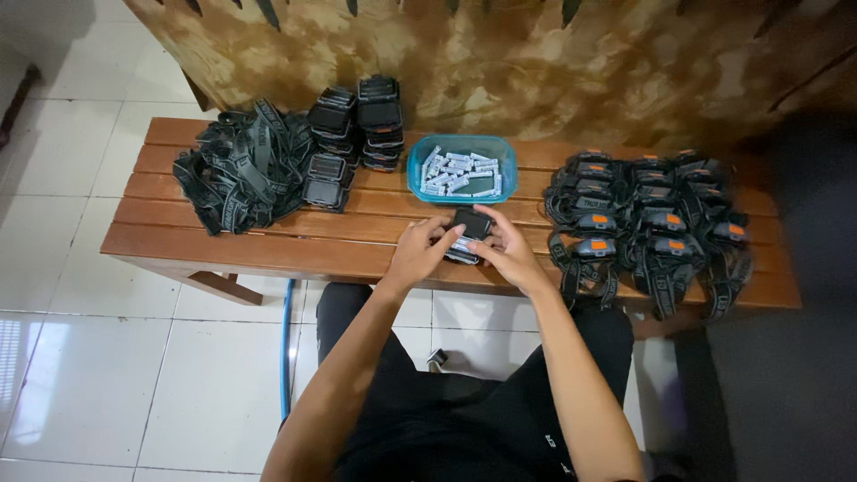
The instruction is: The person assembles headlamps by inserting batteries into the light units and attaching them to head straps. They test the lights to ensure they function correctly and place the completed units on a pile on the table.
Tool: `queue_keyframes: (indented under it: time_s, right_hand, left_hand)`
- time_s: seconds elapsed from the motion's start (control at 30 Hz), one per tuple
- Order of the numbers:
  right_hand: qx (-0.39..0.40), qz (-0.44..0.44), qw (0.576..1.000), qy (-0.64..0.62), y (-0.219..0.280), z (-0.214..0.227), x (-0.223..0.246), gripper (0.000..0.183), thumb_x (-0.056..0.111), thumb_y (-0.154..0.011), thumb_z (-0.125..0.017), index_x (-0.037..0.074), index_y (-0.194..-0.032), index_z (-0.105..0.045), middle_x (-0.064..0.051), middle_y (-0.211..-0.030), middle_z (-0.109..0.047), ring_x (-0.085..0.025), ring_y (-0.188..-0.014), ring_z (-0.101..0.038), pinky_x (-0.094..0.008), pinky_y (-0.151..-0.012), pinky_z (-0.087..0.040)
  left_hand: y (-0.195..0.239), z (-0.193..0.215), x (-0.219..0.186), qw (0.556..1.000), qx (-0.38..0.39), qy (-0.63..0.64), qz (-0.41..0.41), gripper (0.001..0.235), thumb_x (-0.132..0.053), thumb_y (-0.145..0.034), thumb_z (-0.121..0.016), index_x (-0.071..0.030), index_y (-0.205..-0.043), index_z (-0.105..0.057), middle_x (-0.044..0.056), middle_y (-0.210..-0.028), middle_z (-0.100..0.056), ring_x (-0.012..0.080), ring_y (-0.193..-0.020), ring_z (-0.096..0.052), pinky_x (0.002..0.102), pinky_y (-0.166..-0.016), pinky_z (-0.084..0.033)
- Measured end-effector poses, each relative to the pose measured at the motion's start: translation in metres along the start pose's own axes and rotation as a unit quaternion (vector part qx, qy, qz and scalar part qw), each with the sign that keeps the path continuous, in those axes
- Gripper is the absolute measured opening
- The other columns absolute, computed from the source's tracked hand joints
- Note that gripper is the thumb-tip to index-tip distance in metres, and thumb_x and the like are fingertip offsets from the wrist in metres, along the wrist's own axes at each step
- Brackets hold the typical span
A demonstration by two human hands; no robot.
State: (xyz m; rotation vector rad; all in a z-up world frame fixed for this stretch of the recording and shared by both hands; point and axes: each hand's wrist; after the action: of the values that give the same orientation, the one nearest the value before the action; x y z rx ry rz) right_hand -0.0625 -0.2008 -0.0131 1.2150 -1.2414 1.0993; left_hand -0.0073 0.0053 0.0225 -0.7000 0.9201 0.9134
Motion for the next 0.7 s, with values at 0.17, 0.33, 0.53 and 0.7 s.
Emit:
queue_keyframes:
  time_s: [0.17, 0.33, 0.53, 0.7]
  right_hand:
    - [-0.06, 0.024, 0.998, -0.013, -0.003, -0.005, -0.002, 0.067, 0.009, -0.089, -0.084, 0.009, -0.149, -0.055, -0.019, -0.12, -0.068, -0.018, -0.081, -0.069, -0.027, -0.055, -0.059]
    - [-0.16, 0.055, 0.985, -0.045, -0.001, -0.004, -0.01, 0.038, 0.007, -0.096, -0.077, 0.0, -0.131, -0.064, -0.018, -0.112, -0.07, -0.02, -0.084, -0.072, -0.027, -0.062, -0.06]
    - [-0.21, 0.083, 0.974, 0.027, -0.021, 0.014, -0.002, 0.016, 0.003, -0.097, -0.075, 0.001, -0.113, -0.073, -0.014, -0.095, -0.073, -0.019, -0.064, -0.071, -0.026, -0.053, -0.058]
    - [-0.154, 0.208, 0.922, 0.289, -0.057, 0.017, 0.068, 0.009, 0.005, -0.091, -0.083, 0.011, -0.097, -0.08, -0.006, -0.083, -0.072, -0.019, -0.068, -0.074, -0.026, -0.056, -0.057]
  left_hand:
    - [-0.006, -0.009, 0.03, 0.999, -0.021, 0.021, 0.025, 0.033, -0.046, -0.103, -0.068, -0.014, -0.108, -0.074, 0.008, -0.085, -0.078, 0.0277, -0.093, -0.074, 0.038, -0.094, -0.052]
    - [-0.003, -0.008, 0.027, 0.996, -0.079, 0.025, -0.025, 0.027, -0.038, -0.102, -0.071, -0.012, -0.097, -0.072, 0.013, -0.074, -0.07, 0.0334, -0.081, -0.071, 0.04, -0.081, -0.054]
    - [-0.005, -0.011, 0.03, 0.985, -0.148, -0.067, -0.063, 0.036, -0.045, -0.102, -0.07, -0.012, -0.091, -0.069, 0.009, -0.071, -0.063, 0.0316, -0.081, -0.068, 0.041, -0.082, -0.054]
    - [-0.006, -0.015, 0.031, 0.981, -0.165, -0.081, -0.068, 0.028, -0.037, -0.094, -0.077, -0.012, -0.096, -0.067, 0.008, -0.066, -0.064, 0.0324, -0.079, -0.067, 0.045, -0.082, -0.054]
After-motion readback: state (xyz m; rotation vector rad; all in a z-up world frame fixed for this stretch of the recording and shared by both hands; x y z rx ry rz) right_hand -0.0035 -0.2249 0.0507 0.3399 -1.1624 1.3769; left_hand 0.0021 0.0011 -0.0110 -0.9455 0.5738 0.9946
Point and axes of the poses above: each hand's wrist, its own y-axis away from the middle knuckle, its own z-axis out of the back of the hand, x = y × z
